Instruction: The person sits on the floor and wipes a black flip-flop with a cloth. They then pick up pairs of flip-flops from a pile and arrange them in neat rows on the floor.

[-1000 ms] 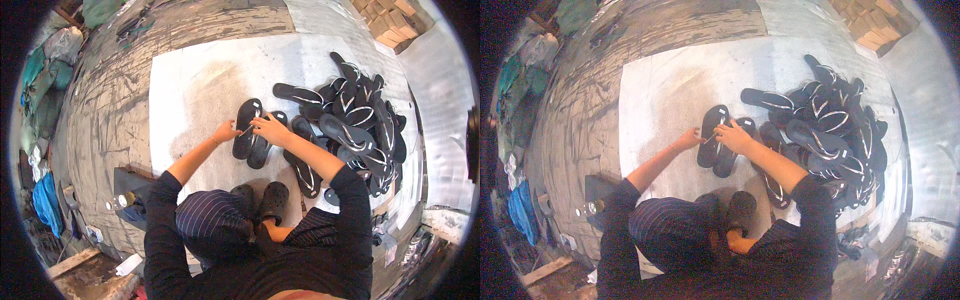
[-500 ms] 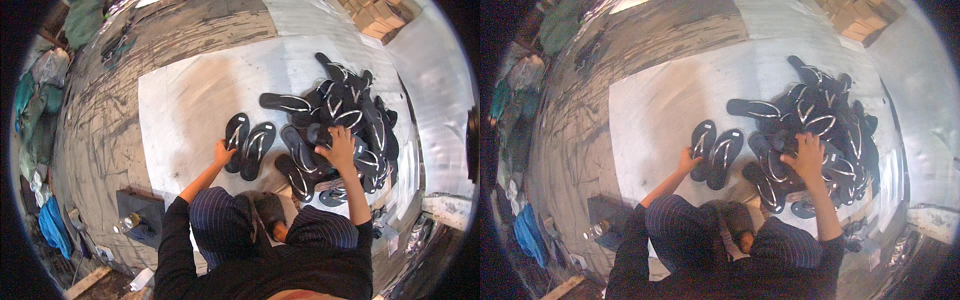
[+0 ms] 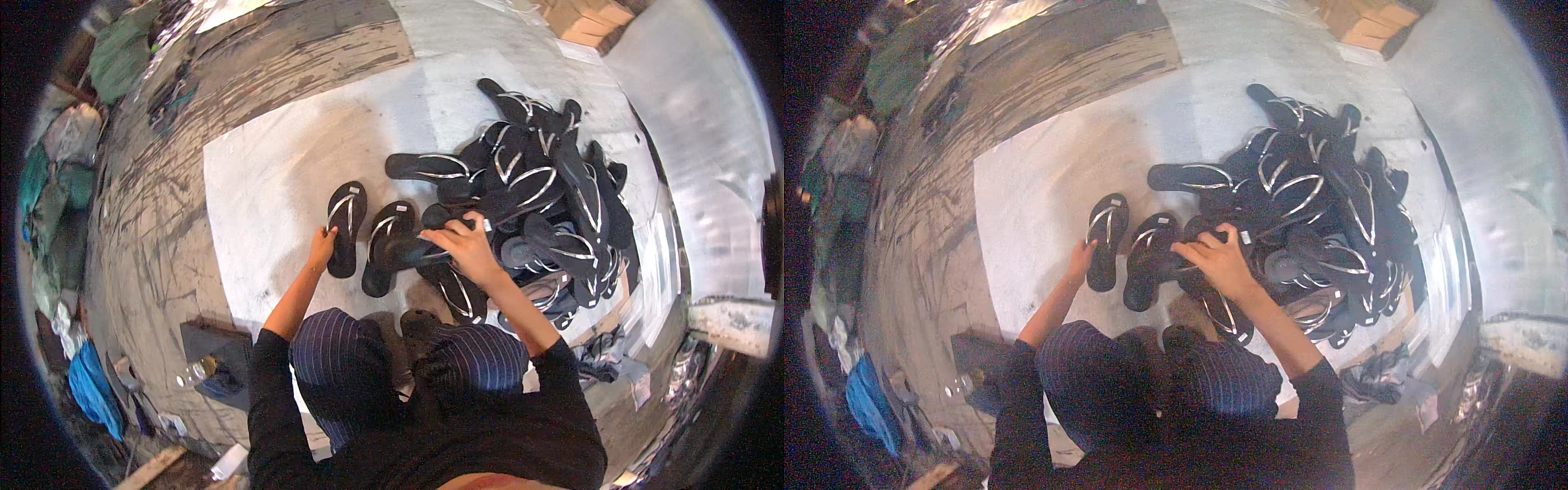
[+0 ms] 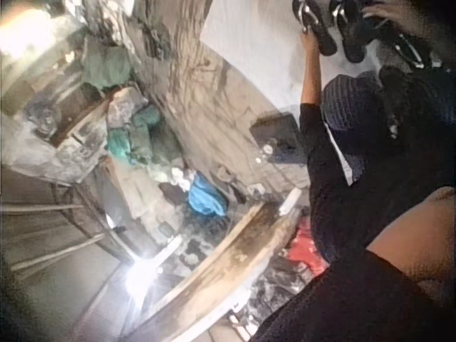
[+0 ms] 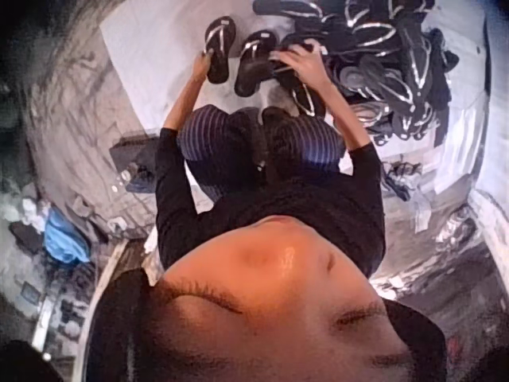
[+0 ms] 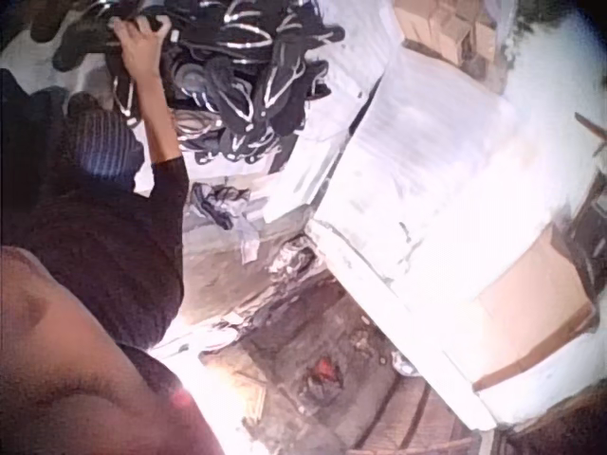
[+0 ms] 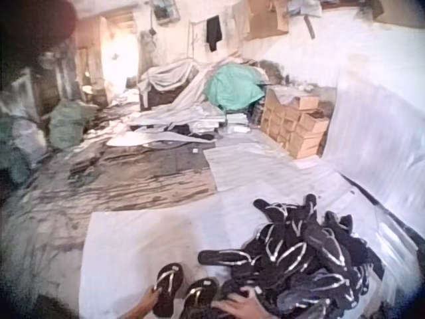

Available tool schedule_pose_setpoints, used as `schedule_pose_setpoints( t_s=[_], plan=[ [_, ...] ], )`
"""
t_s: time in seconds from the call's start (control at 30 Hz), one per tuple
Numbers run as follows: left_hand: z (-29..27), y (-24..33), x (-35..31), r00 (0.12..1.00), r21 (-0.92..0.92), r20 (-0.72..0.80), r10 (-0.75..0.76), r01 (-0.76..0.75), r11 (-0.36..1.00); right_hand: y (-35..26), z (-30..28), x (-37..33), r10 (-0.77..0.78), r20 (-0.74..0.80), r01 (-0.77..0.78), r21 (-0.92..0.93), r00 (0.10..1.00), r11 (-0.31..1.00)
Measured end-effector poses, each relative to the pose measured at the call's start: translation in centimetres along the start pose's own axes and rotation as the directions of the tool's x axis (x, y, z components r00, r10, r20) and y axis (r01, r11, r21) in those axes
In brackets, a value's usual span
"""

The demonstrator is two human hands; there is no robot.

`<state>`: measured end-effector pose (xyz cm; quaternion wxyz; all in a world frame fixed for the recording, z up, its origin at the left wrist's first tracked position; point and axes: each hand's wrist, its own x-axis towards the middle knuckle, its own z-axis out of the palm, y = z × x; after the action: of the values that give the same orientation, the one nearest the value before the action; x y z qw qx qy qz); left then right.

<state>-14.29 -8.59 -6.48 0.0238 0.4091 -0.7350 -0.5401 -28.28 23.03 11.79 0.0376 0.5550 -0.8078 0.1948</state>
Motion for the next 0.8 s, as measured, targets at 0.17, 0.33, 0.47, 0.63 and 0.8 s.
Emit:
schedule_pose_setpoints(
  t_s=[0.17, 0.33, 0.47, 0.63, 0.8],
  plan=[
    [0.0, 3.6, -2.0, 0.985, -0.020, -0.079, -0.155, 0.154, 0.988, 0.8, 7.7, -2.0, -0.194, -0.050, 0.196, 0.030, 0.980, 0.980],
    [-0.3, -2.8, -2.2, 0.964, -0.129, -0.074, -0.256, 0.245, 0.961, -2.1, 12.2, -4.9, 0.564, -0.204, -0.491, 0.316, 0.800, 0.812],
    [-0.3, -5.1, -1.7, 0.973, -0.166, -0.002, -0.231, 0.227, 0.960, -1.9, 13.4, -6.2, 0.693, -0.088, -0.626, 0.358, 0.716, 0.693],
    [0.1, -5.2, -0.9, 0.985, -0.090, -0.031, -0.171, 0.167, 0.982, 0.1, 15.9, -6.9, 0.747, -0.063, -0.690, 0.339, 0.662, 0.640],
    [2.2, 2.1, -5.0, 0.867, 0.394, -0.309, 0.391, -0.257, 0.882, -0.2, 14.7, -6.3, 0.832, 0.059, -0.822, 0.203, 0.552, 0.531]
  ],
)
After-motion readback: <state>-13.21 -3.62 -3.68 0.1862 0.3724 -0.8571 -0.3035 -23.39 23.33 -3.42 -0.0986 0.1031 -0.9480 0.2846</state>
